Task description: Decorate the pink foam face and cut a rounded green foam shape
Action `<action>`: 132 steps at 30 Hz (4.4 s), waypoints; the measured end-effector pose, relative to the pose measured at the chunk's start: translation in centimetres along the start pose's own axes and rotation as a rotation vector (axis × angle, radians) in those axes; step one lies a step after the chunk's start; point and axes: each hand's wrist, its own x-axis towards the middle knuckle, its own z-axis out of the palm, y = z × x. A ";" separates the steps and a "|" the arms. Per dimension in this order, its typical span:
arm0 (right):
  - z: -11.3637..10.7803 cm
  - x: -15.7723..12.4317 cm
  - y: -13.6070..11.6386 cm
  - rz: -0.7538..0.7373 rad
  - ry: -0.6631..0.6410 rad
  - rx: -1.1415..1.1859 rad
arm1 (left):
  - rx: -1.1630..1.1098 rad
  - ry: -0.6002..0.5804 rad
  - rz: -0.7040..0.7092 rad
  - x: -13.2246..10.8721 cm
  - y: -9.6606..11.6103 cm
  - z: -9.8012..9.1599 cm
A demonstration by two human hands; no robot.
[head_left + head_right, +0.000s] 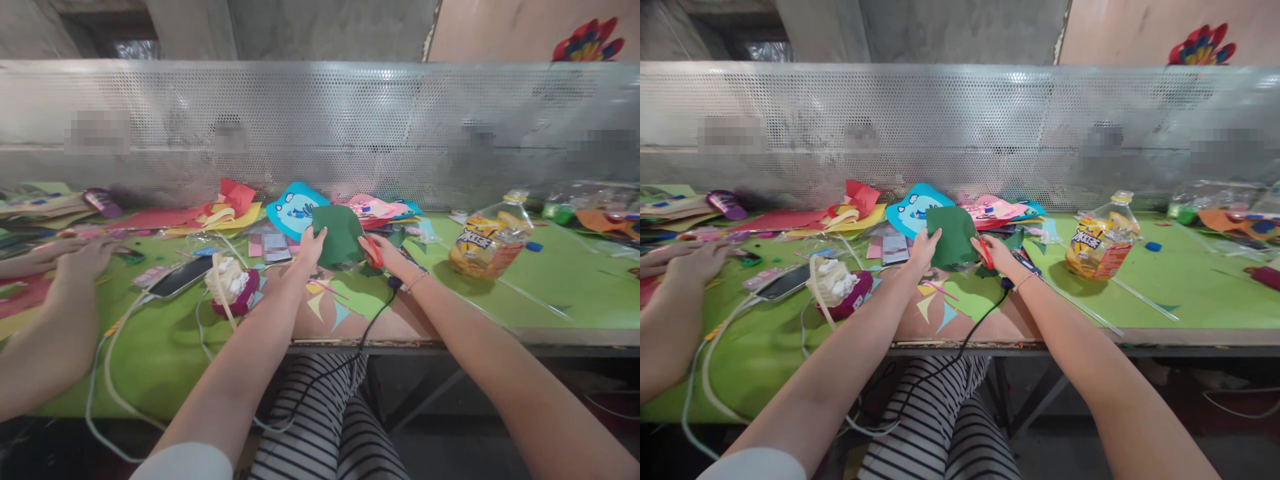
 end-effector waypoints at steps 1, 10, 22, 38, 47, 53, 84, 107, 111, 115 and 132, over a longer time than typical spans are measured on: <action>0.0 0.0 0.0 -0.010 0.005 0.001 | -0.004 0.003 -0.012 0.0 0.1 0.0; 0.0 -0.1 0.0 -0.016 0.028 0.037 | -0.058 0.005 -0.014 -0.1 0.2 0.2; -0.5 0.1 0.4 -0.054 0.059 0.075 | -0.131 -0.020 -0.002 -0.1 -0.2 0.2; 0.0 -0.3 0.0 -0.041 0.023 0.017 | -0.107 0.033 -0.031 -0.1 0.0 0.4; 0.2 -0.4 -0.1 0.022 0.008 0.035 | -0.143 0.013 -0.023 -0.4 0.3 0.7; 0.2 -0.2 -0.1 0.028 0.014 0.071 | -0.107 0.028 -0.030 -0.4 0.5 0.7; 0.1 0.0 0.7 0.005 -0.007 0.093 | -0.082 0.006 0.021 0.0 -0.3 0.4; 0.1 -0.2 0.0 -0.021 0.031 0.094 | -0.152 0.029 -0.051 -0.5 0.6 0.8; -0.1 0.1 0.2 -0.086 0.090 0.069 | -0.164 0.037 -0.068 -0.4 0.6 0.7; -0.2 0.6 0.1 -0.045 0.208 0.217 | -0.154 0.039 -0.075 -0.5 0.7 0.7; -0.5 1.1 1.2 -0.146 0.189 0.215 | -0.297 -0.109 -0.381 -1.3 1.9 0.7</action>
